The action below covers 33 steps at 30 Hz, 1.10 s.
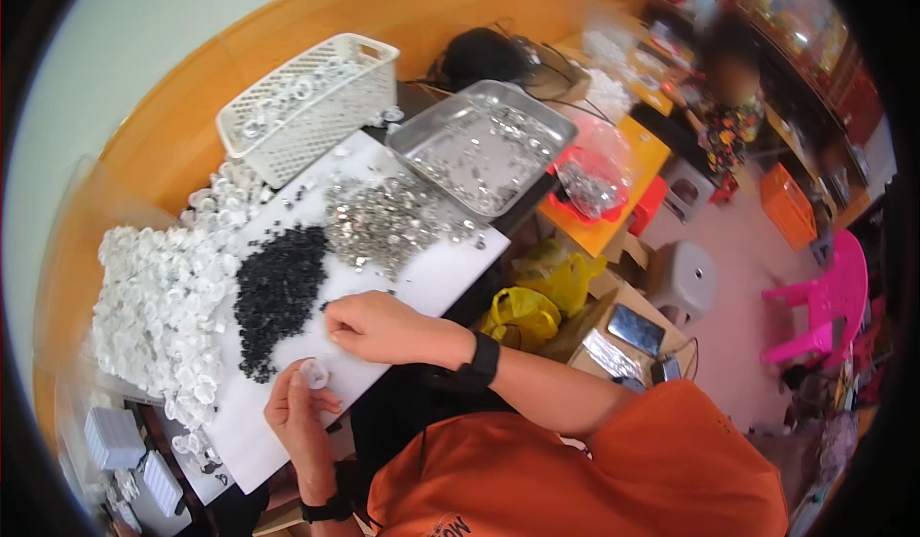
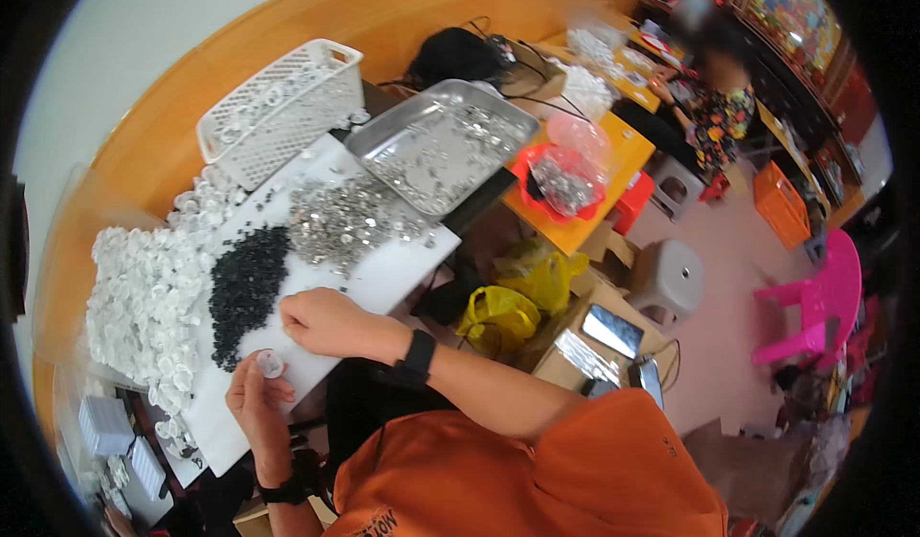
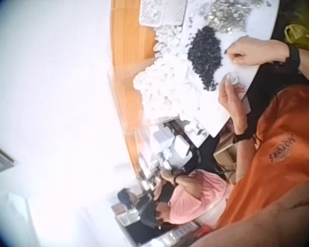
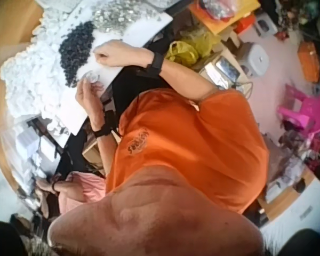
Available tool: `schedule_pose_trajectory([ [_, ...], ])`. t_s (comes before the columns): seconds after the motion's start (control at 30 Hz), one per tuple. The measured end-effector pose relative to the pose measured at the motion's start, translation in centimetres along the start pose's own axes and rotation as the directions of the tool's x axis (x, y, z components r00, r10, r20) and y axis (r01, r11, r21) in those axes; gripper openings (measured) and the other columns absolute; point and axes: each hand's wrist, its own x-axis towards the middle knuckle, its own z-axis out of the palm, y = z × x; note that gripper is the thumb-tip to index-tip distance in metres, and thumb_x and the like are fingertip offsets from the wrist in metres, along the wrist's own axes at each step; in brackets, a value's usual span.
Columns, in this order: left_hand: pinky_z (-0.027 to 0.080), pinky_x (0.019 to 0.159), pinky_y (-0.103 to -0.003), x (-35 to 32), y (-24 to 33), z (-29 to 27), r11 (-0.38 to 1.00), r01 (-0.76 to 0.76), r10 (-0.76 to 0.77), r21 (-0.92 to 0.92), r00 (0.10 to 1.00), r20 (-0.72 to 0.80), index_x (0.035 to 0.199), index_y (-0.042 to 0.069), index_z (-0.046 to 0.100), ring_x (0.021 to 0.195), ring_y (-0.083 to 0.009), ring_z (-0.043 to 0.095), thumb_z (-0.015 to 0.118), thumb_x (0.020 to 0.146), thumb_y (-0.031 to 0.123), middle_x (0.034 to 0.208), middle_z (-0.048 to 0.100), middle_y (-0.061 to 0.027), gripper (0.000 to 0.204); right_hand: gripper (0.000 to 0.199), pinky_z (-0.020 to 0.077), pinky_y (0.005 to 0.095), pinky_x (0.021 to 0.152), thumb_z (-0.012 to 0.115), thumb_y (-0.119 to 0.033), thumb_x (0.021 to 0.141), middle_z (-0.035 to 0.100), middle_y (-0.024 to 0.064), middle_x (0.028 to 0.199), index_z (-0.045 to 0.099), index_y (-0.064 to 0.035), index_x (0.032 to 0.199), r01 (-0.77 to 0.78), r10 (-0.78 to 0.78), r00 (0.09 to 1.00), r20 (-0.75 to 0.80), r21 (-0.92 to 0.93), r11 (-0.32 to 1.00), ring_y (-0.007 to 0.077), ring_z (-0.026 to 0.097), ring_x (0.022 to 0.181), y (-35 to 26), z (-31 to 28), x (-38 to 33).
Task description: Manually assembling small plastic caps with black components and metal rings.
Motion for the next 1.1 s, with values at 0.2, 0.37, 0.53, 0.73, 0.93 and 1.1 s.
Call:
schedule_pose_trajectory([
  [0.2, 0.045, 0.048, -0.021, 0.5, -0.2, -0.1, 0.999, 0.031, -0.030, -0.045, 0.999, 0.010, 0.103, -0.007, 0.061, 0.055, -0.0102, 0.056, 0.049, 0.095, 0.016, 0.079, 0.064, -0.0099, 0.026, 0.013, 0.0441, 0.0401, 0.059, 0.057, -0.016, 0.080, 0.059, 0.0150, 0.070, 0.057, -0.0032, 0.080, -0.006, 0.006, 1.000, 0.016, -0.011, 1.000, 0.0322, 0.058, 0.066, 0.2, -0.1, 0.3],
  [0.37, 0.045, 0.048, -0.021, 0.4, 0.0, 0.3, 0.999, 0.021, -0.021, -0.037, 1.000, -0.001, 0.103, -0.006, 0.061, 0.056, -0.0095, 0.056, 0.049, 0.095, 0.015, 0.081, 0.064, -0.0097, 0.026, 0.014, 0.0438, 0.0398, 0.060, 0.056, -0.016, 0.082, 0.060, 0.0153, 0.073, 0.057, -0.0022, 0.080, -0.019, 0.020, 1.000, 0.024, -0.021, 1.000, 0.0322, 0.058, 0.067, 0.0, -0.3, 0.2],
  [0.53, 0.045, 0.050, -0.021, 0.3, 0.2, -0.2, 0.999, 0.022, -0.022, -0.029, 1.000, 0.012, 0.104, -0.006, 0.061, 0.057, -0.0094, 0.056, 0.049, 0.095, 0.016, 0.081, 0.064, -0.0094, 0.026, 0.015, 0.0436, 0.0397, 0.060, 0.056, -0.017, 0.082, 0.060, 0.0151, 0.073, 0.057, -0.0022, 0.080, -0.027, 0.028, 0.998, 0.054, -0.014, 1.000, 0.0316, 0.057, 0.067, -0.3, -0.2, 0.3],
  [0.73, 0.047, 0.052, -0.024, 0.2, -0.1, -0.1, 0.998, 0.047, -0.047, -0.032, 0.999, 0.013, 0.106, -0.007, 0.060, 0.058, -0.0122, 0.057, 0.050, 0.094, 0.016, 0.080, 0.063, -0.0100, 0.028, 0.010, 0.0456, 0.0362, 0.058, 0.059, -0.014, 0.081, 0.059, 0.0133, 0.071, 0.059, -0.0041, 0.082, -0.056, 0.056, 0.998, 0.032, -0.013, 0.998, 0.0286, 0.058, 0.064, -0.5, -0.5, -0.1],
  [0.93, 0.047, 0.052, -0.023, 0.3, 0.0, -0.3, 0.996, 0.053, -0.050, -0.077, 0.998, 0.039, 0.105, -0.007, 0.061, 0.059, -0.0107, 0.057, 0.049, 0.095, 0.016, 0.081, 0.063, -0.0088, 0.027, 0.011, 0.0431, 0.0304, 0.055, 0.059, -0.011, 0.083, 0.056, 0.0089, 0.066, 0.057, -0.0003, 0.082, -0.087, 0.084, 0.994, 0.072, 0.026, 0.996, 0.0167, 0.053, 0.058, -1.1, -0.8, 0.2],
  [1.1, 0.047, 0.052, -0.022, 0.3, 0.0, -0.2, 0.993, 0.064, -0.061, -0.101, 0.998, 0.033, 0.106, -0.006, 0.061, 0.059, -0.0109, 0.058, 0.049, 0.095, 0.016, 0.083, 0.065, -0.0102, 0.028, 0.011, 0.0431, 0.0314, 0.057, 0.057, -0.012, 0.083, 0.057, 0.0092, 0.067, 0.058, -0.0009, 0.082, -0.154, 0.148, 0.982, 0.118, 0.045, 0.987, 0.0190, 0.053, 0.061, -1.5, -1.2, 0.2],
])
